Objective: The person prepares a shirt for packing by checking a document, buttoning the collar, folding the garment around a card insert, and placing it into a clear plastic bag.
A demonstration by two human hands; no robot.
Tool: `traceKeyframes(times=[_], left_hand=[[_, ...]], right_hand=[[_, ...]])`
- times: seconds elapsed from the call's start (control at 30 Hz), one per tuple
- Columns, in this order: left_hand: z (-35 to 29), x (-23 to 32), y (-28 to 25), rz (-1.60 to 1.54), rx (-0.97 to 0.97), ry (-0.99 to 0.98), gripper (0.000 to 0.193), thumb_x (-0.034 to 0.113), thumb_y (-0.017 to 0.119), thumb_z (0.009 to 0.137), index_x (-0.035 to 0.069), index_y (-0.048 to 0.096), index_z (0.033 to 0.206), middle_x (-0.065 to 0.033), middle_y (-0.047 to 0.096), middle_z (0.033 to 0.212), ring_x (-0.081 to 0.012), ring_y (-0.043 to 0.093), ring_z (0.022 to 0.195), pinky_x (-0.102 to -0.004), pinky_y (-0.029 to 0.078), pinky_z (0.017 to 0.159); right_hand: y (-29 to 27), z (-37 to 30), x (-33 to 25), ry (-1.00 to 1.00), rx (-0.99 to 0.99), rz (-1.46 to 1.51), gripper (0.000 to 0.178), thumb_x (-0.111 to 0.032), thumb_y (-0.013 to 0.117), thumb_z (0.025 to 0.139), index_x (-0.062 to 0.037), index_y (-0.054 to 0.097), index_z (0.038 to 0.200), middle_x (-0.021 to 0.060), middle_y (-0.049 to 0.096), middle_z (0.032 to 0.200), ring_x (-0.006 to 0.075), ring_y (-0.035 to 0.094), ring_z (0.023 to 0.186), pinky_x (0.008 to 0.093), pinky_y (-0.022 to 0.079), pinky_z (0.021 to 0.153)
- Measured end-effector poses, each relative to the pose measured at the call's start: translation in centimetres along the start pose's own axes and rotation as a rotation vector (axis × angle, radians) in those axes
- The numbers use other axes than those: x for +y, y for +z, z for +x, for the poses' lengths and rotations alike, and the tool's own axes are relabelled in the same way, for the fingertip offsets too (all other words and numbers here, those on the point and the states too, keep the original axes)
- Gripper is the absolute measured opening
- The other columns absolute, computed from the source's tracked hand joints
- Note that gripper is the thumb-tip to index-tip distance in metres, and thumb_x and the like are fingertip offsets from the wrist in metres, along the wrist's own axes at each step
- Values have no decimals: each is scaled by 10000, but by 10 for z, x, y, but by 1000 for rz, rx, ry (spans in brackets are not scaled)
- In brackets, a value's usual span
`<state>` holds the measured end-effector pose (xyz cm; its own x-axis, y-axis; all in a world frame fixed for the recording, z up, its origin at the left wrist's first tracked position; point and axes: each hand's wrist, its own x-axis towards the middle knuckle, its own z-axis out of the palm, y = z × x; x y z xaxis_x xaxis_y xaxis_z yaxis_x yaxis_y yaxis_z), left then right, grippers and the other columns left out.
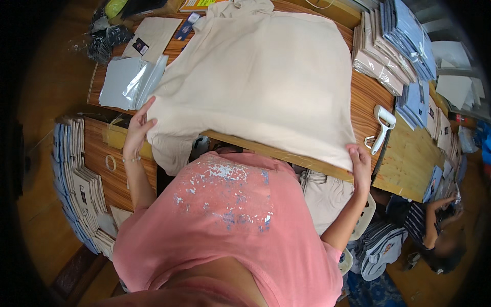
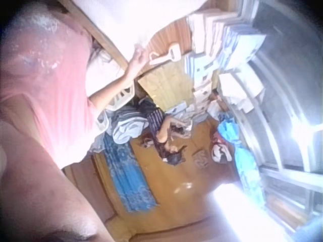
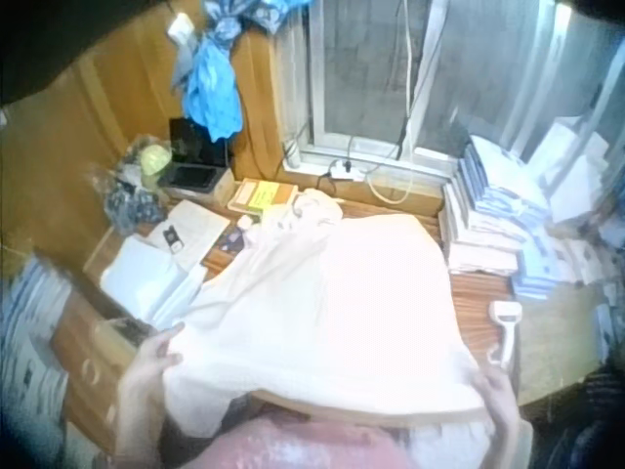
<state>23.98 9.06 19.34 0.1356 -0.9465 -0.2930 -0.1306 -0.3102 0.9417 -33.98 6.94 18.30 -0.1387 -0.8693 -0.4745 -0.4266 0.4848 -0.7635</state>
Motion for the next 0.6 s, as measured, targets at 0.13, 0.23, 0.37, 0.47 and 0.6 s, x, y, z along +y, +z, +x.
traceKeyframes(times=[0.13,0.23,0.37,0.47,0.6], left_hand=[[-13,3,-21,538,-224,-91,559,83,632,793,-8,428,1305,-166,466,1317,-224,461,1182,-303,348,984],[16,13,0,1186,81,-49,498,142,600,829,4,452,1285,-199,492,1266,-301,463,1174,-345,343,992],[129,-20,46,844,83,407,439,200,560,853,61,486,1262,-158,513,1232,-330,455,1169,-360,329,1000],[173,-94,55,1061,294,498,456,295,529,873,145,464,1298,-106,414,1349,-304,355,1260,-451,255,1038],[180,-133,46,1122,343,448,489,396,505,875,208,438,1321,-75,309,1427,-290,249,1323,-563,174,1040]], right_hand=[[-16,-9,12,71,-375,-400,182,-173,538,877,-31,641,925,-26,538,643,49,484,540,225,404,462],[-8,33,23,-144,-227,-387,257,-182,589,844,15,626,1006,72,637,734,178,612,706,301,481,698],[54,140,39,-480,289,-575,406,-312,565,863,-66,551,1186,187,468,1291,332,445,1188,429,362,958],[107,156,41,-430,475,-872,506,-390,518,874,-151,441,1314,157,303,1420,316,257,1322,535,211,1038],[98,155,69,-473,460,-865,577,-451,483,876,-179,365,1370,149,298,1420,298,196,1353,572,125,1053]])
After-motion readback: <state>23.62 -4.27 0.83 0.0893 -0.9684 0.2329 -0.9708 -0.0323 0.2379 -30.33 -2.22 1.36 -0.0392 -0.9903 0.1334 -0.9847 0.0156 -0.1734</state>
